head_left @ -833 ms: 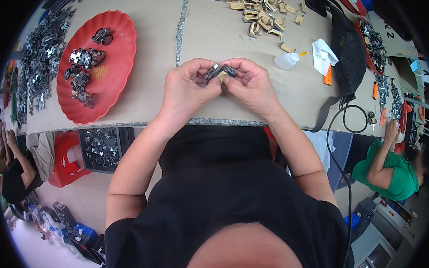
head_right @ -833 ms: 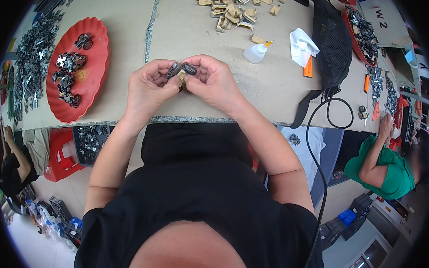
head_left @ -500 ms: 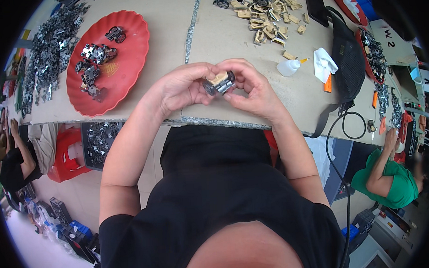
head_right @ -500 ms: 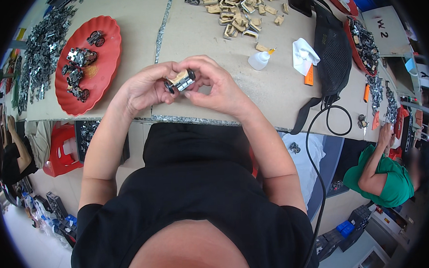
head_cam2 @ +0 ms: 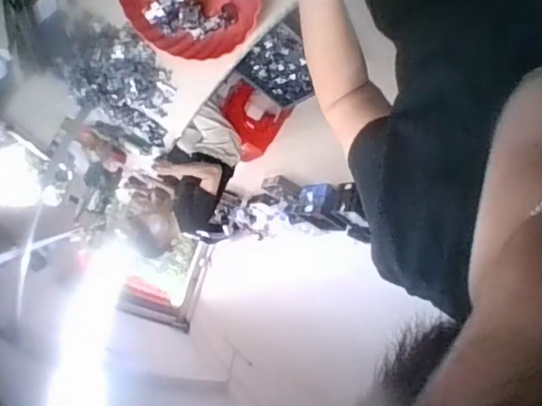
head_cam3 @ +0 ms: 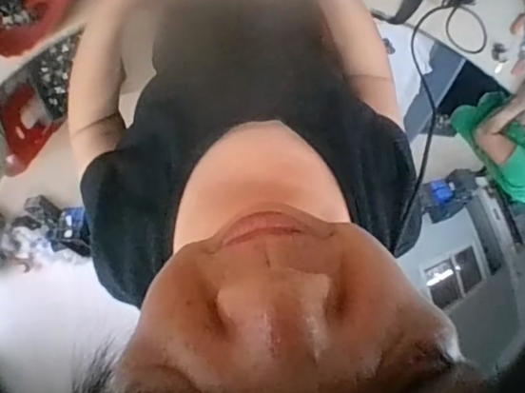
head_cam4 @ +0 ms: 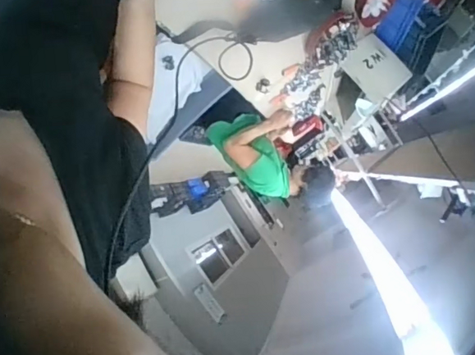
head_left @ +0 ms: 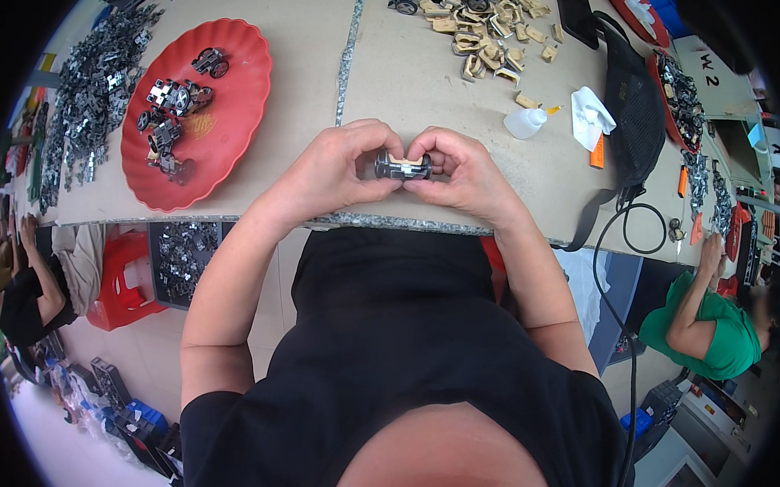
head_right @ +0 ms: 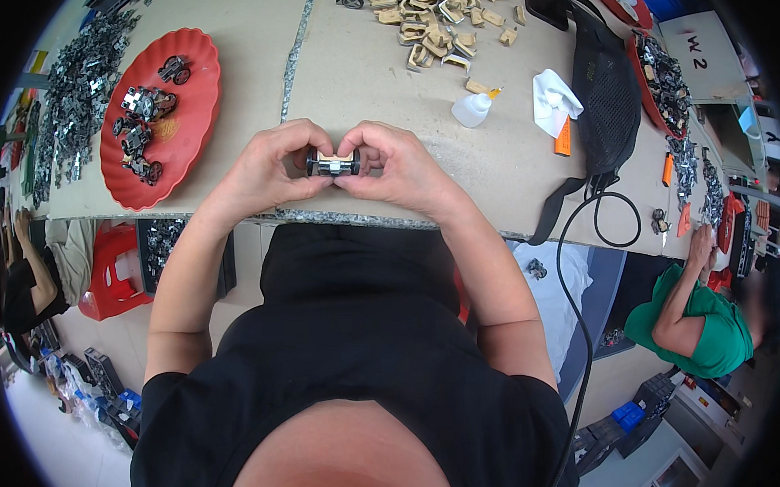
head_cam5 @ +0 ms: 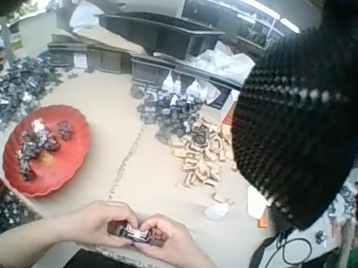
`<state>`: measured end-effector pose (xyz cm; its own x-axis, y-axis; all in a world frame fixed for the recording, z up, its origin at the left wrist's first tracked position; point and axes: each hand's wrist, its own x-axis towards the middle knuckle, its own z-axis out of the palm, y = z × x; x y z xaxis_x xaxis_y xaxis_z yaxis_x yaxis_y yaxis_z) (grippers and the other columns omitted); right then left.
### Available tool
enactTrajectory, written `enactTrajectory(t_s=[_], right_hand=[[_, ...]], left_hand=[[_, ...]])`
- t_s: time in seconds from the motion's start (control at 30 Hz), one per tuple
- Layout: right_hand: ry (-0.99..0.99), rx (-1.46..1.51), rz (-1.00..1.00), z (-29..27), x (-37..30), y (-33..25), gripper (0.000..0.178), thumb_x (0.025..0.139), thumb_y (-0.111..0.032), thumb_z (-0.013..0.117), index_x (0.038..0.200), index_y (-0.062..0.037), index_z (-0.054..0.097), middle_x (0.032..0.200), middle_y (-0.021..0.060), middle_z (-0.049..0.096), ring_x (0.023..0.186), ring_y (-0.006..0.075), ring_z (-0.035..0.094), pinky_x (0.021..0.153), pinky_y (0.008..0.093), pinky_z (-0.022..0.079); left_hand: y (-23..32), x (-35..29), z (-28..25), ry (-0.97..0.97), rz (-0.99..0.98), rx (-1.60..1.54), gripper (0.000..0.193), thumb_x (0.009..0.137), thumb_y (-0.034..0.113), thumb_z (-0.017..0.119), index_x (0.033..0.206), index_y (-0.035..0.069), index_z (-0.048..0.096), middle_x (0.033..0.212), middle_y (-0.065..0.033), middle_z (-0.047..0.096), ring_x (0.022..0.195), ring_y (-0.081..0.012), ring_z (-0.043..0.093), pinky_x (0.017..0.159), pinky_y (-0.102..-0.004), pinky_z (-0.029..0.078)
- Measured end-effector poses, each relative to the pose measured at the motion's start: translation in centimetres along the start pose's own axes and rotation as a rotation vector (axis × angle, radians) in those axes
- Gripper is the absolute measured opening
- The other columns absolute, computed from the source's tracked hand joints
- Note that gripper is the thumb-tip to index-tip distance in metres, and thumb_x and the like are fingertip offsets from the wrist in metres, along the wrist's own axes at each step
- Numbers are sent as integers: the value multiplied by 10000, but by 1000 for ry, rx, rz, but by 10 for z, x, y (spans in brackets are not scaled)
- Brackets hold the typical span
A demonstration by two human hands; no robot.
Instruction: Applying glue and assembling small mechanical or plastic components on a workbench.
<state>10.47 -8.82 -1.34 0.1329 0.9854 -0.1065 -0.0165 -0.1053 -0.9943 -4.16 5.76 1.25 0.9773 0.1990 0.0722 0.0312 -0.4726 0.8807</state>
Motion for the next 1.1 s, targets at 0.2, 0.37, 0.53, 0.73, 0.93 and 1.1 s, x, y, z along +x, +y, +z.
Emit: enactTrajectory(t_s=[0.2, 0.37, 0.53, 0.73, 0.93, 1.1], right_hand=[[15, -54, -70, 0, 0, -1, 244, 716, 35, 657, 927, 2, 540, 901, 16, 513, 803, 59, 522, 699, 196, 435], [14, -31, -73, -1, -1, 1, 238, 713, 28, 661, 920, 3, 545, 902, 19, 512, 785, 59, 512, 682, 199, 429], [0, -23, -62, -2, -2, 4, 233, 715, 23, 662, 917, 0, 548, 898, 14, 516, 784, 57, 514, 681, 198, 428], [48, -18, -167, 2, 1, 10, 220, 683, -36, 697, 858, -34, 564, 764, -28, 499, 594, 20, 427, 506, 176, 342], [38, -16, -167, 2, 0, 10, 214, 687, -25, 690, 859, -30, 563, 780, -20, 501, 610, 22, 437, 519, 176, 360], [6, 6, -128, 1, -1, 10, 229, 706, 5, 670, 900, -19, 551, 833, -4, 511, 685, 37, 472, 594, 188, 395]], left_hand=[[-8, 0, 3, 31, 9, -101, 205, 652, 11, 691, 832, 25, 592, 761, -24, 573, 649, -92, 504, 588, -226, 418], [-13, 0, 10, 68, 18, -217, 176, 660, 25, 693, 810, 27, 601, 749, -21, 584, 643, -82, 514, 579, -220, 420], [-15, -1, 11, 64, -26, -256, 170, 658, 24, 689, 803, 26, 601, 740, -19, 586, 662, -79, 531, 587, -217, 425], [-13, -4, 10, 19, -83, -296, 184, 672, -36, 686, 826, -16, 588, 800, -25, 578, 734, -62, 550, 685, -203, 474], [-10, -5, 12, 35, -73, -290, 184, 671, -35, 686, 824, -18, 585, 802, -29, 574, 739, -59, 547, 687, -203, 474], [-10, -6, 13, 37, -90, -301, 185, 669, -37, 689, 821, -23, 584, 810, -34, 577, 754, -64, 551, 691, -207, 477]])
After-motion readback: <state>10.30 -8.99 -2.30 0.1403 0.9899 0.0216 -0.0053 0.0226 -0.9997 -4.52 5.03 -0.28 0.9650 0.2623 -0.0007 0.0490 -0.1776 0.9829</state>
